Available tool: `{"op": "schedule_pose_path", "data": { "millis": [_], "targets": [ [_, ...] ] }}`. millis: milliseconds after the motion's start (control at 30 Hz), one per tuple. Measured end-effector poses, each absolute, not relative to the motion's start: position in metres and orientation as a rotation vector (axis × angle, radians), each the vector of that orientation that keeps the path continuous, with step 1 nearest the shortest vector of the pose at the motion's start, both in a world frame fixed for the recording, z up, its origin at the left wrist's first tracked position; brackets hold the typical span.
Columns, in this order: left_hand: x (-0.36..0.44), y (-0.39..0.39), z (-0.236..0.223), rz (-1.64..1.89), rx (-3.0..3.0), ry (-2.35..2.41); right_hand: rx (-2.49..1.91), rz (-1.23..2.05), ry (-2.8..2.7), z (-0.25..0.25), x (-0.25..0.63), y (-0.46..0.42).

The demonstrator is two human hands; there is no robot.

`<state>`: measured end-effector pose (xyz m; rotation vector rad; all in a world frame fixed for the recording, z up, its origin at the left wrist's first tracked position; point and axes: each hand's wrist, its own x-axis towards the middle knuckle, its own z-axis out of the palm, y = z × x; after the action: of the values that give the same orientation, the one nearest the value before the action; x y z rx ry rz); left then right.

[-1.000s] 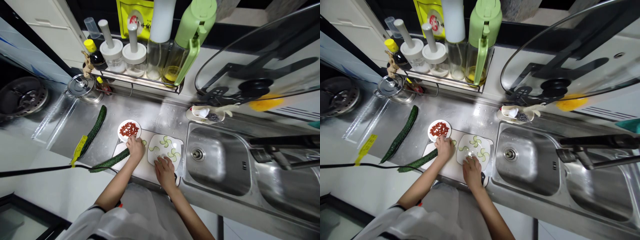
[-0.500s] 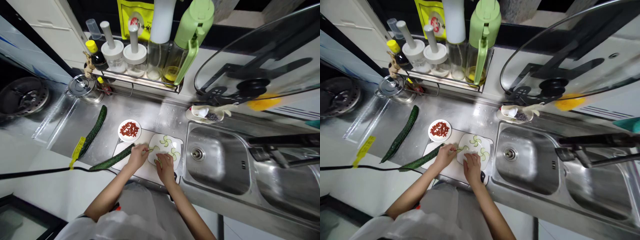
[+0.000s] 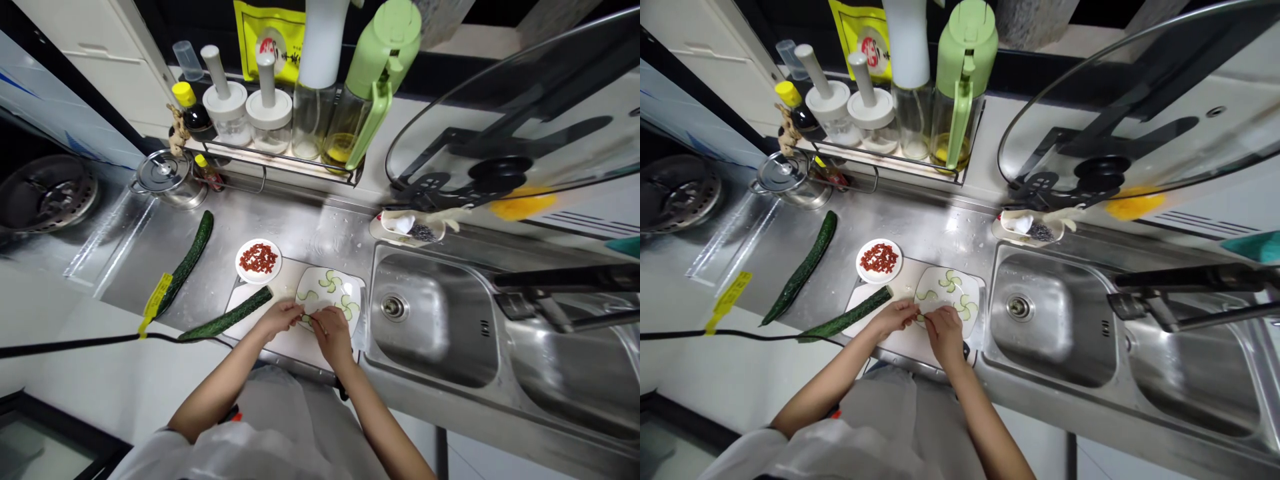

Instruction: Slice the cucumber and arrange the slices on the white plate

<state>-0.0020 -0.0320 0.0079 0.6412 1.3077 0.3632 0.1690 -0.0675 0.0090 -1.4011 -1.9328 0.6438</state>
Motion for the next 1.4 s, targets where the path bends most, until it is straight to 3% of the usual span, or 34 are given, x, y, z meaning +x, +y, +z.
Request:
{"op": "schedule_pose_path", "data": {
  "millis": [400,733,1033,1400],
  "targets": [
    [-0.005,-0.024,0.012,0.335,0.308,1.119,-1.393,0.545,-1.950,0.014,0.171,-0.068],
    [0.000,-0.019,-0.005,0.517,0.224,1.255,-1.520,0.811,-1.721,0.003,0.166,-0.069],
    [0.012,-0.010,-0.008,0.712,0.617,1.394,-1.735,1.348,-1.030,-0.012,0.154,-0.068],
    [0.010,0.007,-0.019,0.625,1.622,1.600,-1.860,0.915,-1.505,-0.022,0.150,-0.044]
  ]
}}
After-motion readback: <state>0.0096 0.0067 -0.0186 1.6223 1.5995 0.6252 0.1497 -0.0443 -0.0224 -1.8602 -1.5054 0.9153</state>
